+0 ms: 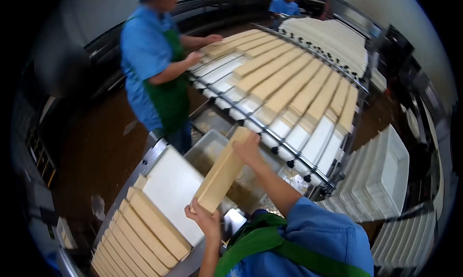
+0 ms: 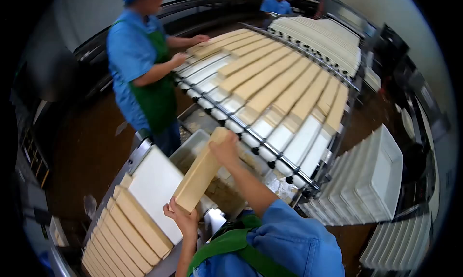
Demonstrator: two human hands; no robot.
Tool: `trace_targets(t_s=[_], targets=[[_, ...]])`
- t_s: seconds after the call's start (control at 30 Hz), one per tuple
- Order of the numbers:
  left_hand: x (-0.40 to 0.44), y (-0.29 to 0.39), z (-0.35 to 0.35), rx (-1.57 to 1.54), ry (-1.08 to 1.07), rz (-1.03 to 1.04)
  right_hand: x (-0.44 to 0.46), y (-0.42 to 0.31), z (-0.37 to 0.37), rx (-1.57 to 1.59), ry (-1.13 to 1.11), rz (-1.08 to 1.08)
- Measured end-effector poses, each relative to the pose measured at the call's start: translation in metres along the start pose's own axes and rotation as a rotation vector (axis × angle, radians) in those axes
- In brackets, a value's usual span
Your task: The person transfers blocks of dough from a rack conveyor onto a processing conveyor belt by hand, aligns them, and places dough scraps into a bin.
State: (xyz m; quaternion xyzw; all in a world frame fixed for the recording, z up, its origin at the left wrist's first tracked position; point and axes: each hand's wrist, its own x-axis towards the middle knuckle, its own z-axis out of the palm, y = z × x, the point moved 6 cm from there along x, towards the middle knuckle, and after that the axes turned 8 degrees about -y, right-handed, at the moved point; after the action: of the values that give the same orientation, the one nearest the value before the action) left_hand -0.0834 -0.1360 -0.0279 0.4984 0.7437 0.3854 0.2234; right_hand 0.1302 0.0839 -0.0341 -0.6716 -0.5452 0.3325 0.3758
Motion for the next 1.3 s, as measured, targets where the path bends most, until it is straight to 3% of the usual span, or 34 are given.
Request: trace_targets(t_s=[0.03,0.1,0.2,0.3,0.37,0.47,0.63,0.83,0.9,0.97,1.13,1.2,1.3], targets=[[0.004,0.019,0.009,-0.001,-0.027,0.024,0.003,0.011,-0.043,-0.061,0.088,-0.080],[0.010,0.066,0.038,-0.020,-0.194,0.247,0.009,0.038,-0.121,0.011,0.160,0.043],[0.001,0.126,0.079,-0.006,-0.327,0.428,0.023,0.101,-0.211,-0.162,0.274,0.179],[-0.013,0.172,0.121,-0.031,-0.540,0.607,0.024,0.124,-0.280,-0.343,0.158,0.439],[-0.025,0.191,0.145,-0.028,-0.662,0.692,0.039,0.149,-0.306,-0.663,0.029,0.563],[-0.041,0.207,0.184,-0.087,-0.968,0.652,0.077,0.182,-0.330,-0.743,-0.057,0.452],[-0.040,0.227,0.224,-0.144,-0.965,0.687,0.134,0.209,-0.355,-0.809,-0.007,0.350],[-0.034,0.235,0.262,-0.130,-0.977,0.678,0.152,0.213,-0.367,-0.736,-0.161,0.533],[-0.032,0.241,0.268,-0.110,-0.973,0.676,0.157,0.218,-0.372,-0.781,-0.018,0.421],[-0.030,0.245,0.277,-0.129,-1.061,0.598,0.162,0.223,-0.375,-0.770,0.006,0.403],[-0.027,0.249,0.299,-0.141,-1.054,0.580,0.163,0.220,-0.379,-0.790,0.040,0.339],[-0.026,0.249,0.307,-0.128,-1.034,0.589,0.163,0.222,-0.382,-0.922,0.317,0.166],[-0.022,0.257,0.315,-0.099,-1.001,0.631,0.155,0.203,-0.384,-0.865,0.270,0.259]])
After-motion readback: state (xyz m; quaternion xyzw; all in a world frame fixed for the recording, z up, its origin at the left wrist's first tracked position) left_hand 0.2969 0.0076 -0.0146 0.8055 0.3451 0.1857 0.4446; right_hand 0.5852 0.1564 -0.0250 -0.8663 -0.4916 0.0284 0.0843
